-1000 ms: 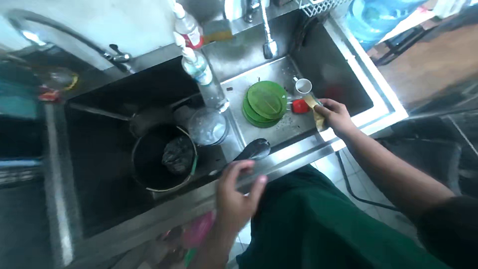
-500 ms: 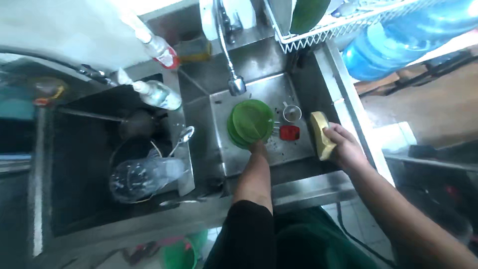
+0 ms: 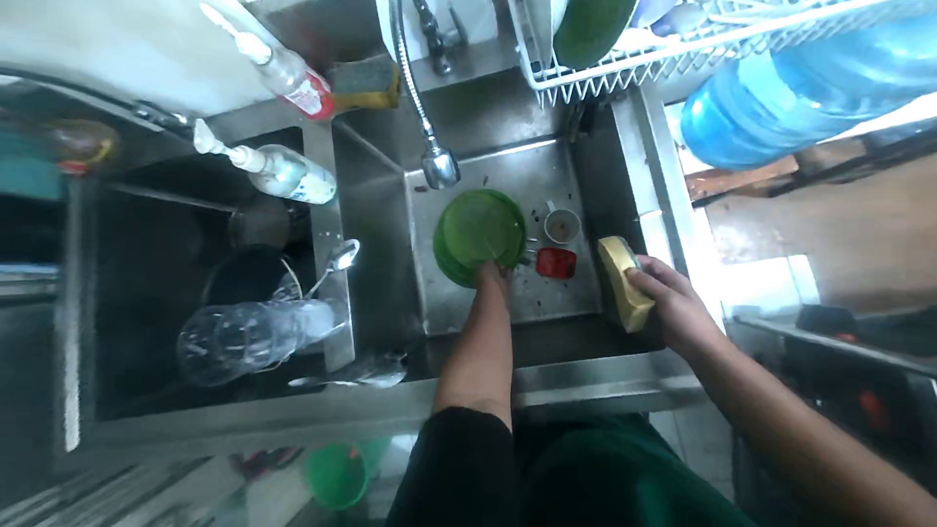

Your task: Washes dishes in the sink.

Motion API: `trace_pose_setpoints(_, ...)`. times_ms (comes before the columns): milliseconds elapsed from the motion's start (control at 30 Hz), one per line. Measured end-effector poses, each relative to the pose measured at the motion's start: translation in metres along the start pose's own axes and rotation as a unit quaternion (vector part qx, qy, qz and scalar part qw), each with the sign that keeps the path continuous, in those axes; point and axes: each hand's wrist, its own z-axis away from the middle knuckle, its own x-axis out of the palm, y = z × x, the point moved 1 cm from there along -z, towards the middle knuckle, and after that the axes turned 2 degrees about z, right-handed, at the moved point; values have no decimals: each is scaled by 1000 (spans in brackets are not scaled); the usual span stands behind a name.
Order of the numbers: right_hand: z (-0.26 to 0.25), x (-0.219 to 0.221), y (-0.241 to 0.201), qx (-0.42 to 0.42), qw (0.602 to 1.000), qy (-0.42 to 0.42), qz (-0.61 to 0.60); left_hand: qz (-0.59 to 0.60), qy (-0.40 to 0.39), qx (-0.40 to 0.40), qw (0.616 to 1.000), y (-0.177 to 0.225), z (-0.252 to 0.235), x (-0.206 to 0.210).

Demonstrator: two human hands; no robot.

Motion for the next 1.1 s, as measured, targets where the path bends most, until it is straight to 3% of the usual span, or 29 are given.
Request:
trace_pose_setpoints(100,-4,5,-4,10,1000,-26,13,21,7,27,999,21,14,2)
trace_pose_setpoints(200,-10,11,-6,-5,996,-72,48,-61,21,71,995,38,35,-6)
trace_pose_setpoints(367,-26,36,-14,-65,982,-104,147,-180,-21,107,978,45,68,-33)
trace_pose_setpoints(533,-40,91,-8,-174,917,-155,323,-264,-90,194,940,33,115,-61)
trace_pose_setpoints(633,-34,133,-2,-191,873,-205,400,-344,-110,269,893,23,135,-77)
trace_pose_setpoints(733,-71,145,-10,-217,872,-147,413,-359,-109,332,866,18,156,-94)
trace_pose_setpoints(833,-120,146,-12,-174,896,-90,399,-339,-82,351,869,19,167,-101)
trace_pose_setpoints(900,-108,160,-4,-197,897,-110,380,-341,-55,350,871,30,161,-100)
trace_pose_setpoints(1000,-38,171,10,-248,873,-227,354,-358,-26,358,862,38,145,-106)
trace_pose_setpoints(1100,-45,150,7,-235,876,-188,377,-380,-51,364,849,36,155,-121)
